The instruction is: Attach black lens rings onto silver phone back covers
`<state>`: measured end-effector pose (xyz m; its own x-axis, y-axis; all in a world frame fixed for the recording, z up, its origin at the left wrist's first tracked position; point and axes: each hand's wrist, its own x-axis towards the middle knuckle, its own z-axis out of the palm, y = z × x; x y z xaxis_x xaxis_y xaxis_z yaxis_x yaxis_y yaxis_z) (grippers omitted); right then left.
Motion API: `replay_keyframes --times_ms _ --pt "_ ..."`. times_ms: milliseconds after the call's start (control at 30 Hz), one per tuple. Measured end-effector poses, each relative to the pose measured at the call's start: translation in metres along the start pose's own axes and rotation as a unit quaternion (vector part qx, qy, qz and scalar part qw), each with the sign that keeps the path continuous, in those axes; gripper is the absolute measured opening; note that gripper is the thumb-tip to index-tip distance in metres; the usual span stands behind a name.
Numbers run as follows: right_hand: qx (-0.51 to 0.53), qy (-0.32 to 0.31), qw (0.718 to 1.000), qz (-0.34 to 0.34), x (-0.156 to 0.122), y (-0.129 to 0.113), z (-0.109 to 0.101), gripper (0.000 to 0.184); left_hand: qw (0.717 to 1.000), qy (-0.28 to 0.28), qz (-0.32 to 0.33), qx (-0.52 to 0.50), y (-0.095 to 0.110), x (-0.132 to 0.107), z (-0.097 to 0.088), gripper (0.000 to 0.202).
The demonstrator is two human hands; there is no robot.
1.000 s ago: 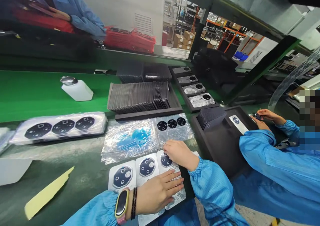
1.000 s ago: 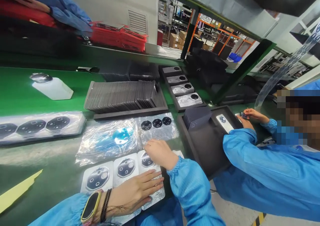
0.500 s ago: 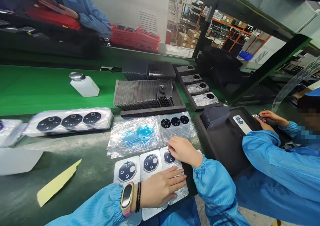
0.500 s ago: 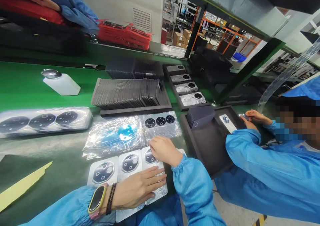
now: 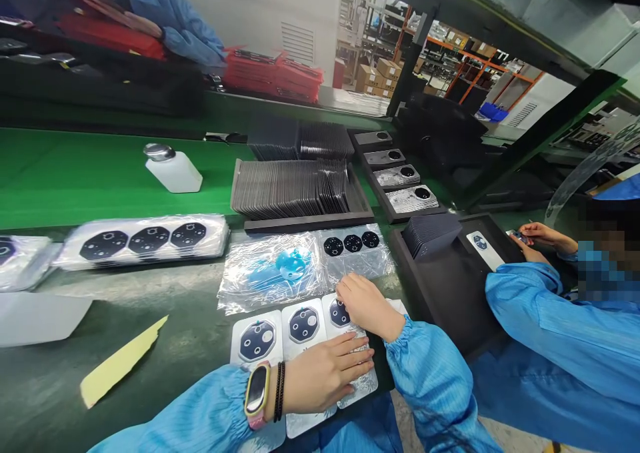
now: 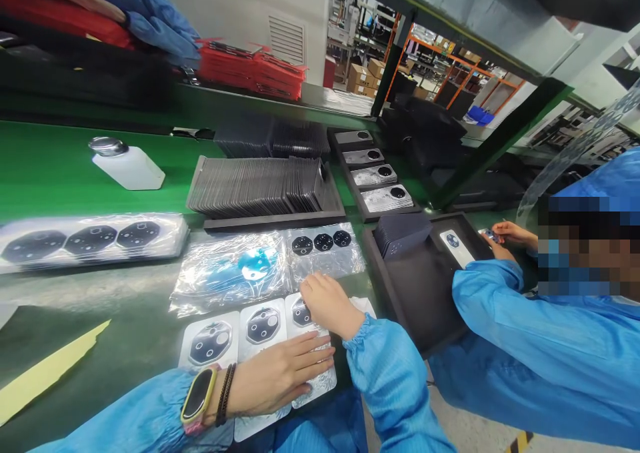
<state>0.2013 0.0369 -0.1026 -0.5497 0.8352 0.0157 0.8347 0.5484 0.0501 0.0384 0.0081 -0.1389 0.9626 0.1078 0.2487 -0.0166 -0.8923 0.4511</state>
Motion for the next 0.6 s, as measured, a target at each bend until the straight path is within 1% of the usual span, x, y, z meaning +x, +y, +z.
replay_keyframes --times_ms 167,300,433,500,600 --pt "-0.023 0.031 0.999 -0.016 -0.003 -0.001 0.008 0.016 1.000 -0.015 -0.004 -0.005 0.000 0.001 -0.001 0.039" --pt "-0.035 0.046 0.998 -0.030 -0.006 -0.002 0.008 0.016 1.000 -0.019 -0.008 -0.007 0.001 0.002 -0.003 0.039" --pt "-0.038 0.060 0.997 -0.036 -0.014 -0.005 0.007 0.016 1.000 -0.027 0.001 -0.011 0.001 0.004 -0.006 0.039" --pt "-0.032 0.059 0.997 -0.034 -0.021 -0.008 0.006 0.016 1.000 -0.026 0.004 -0.015 0.001 0.006 -0.007 0.039" --pt "-0.006 0.033 0.998 -0.048 -0.033 -0.011 0.003 0.017 0.999 -0.018 0.005 -0.027 0.001 0.007 -0.008 0.038"
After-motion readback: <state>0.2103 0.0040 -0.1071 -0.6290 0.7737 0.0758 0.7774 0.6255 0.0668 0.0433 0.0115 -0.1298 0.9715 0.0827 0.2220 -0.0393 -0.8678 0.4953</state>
